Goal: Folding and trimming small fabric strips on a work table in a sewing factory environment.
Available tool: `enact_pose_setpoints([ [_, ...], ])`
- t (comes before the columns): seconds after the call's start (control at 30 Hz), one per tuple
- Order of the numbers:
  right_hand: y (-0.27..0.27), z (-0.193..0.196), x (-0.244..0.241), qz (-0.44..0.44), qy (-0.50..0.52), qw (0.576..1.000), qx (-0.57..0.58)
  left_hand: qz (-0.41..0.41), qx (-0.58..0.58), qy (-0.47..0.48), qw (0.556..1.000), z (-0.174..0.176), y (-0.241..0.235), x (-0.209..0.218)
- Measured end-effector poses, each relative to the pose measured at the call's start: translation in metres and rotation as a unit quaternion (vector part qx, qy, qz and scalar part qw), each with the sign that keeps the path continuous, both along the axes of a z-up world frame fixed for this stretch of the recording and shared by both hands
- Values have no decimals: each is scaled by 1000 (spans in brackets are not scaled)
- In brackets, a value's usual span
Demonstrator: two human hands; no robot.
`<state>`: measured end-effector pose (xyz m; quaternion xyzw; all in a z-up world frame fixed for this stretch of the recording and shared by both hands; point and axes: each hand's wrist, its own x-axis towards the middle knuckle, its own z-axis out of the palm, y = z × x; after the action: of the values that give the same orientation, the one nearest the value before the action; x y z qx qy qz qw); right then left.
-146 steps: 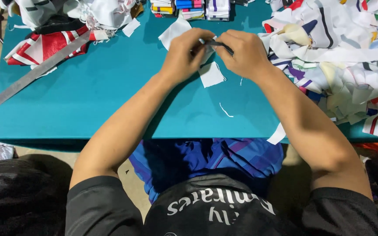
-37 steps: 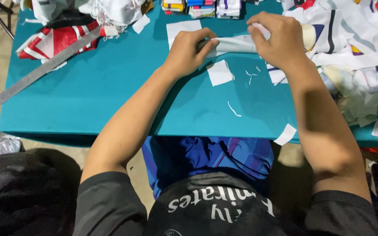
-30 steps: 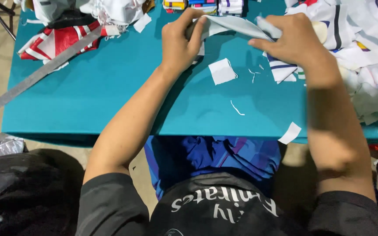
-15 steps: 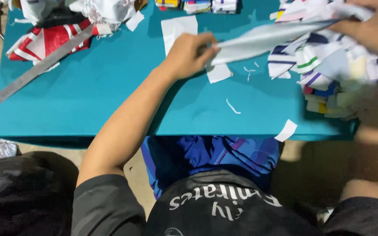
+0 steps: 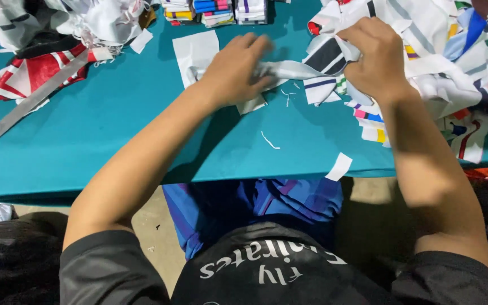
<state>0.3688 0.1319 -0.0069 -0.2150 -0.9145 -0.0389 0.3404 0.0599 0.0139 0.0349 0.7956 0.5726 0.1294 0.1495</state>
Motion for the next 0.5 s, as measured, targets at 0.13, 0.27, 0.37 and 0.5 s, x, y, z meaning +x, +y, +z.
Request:
enact_pose_setpoints([
  [0.13, -5, 5, -4, 27, 20, 999, -17, -76, 121, -97, 985, 1, 7, 49],
  [0.27, -10, 12, -7, 24, 23, 999, -30, -96, 135, -142, 976, -18, 26, 75],
  [0.37, -8, 10, -5, 26, 23, 999, -41, -94, 168, -139, 971, -42, 40, 72],
  [0.5, -12, 19, -9, 29, -16, 998, -52, -60, 177, -173, 967, -33, 30, 41],
])
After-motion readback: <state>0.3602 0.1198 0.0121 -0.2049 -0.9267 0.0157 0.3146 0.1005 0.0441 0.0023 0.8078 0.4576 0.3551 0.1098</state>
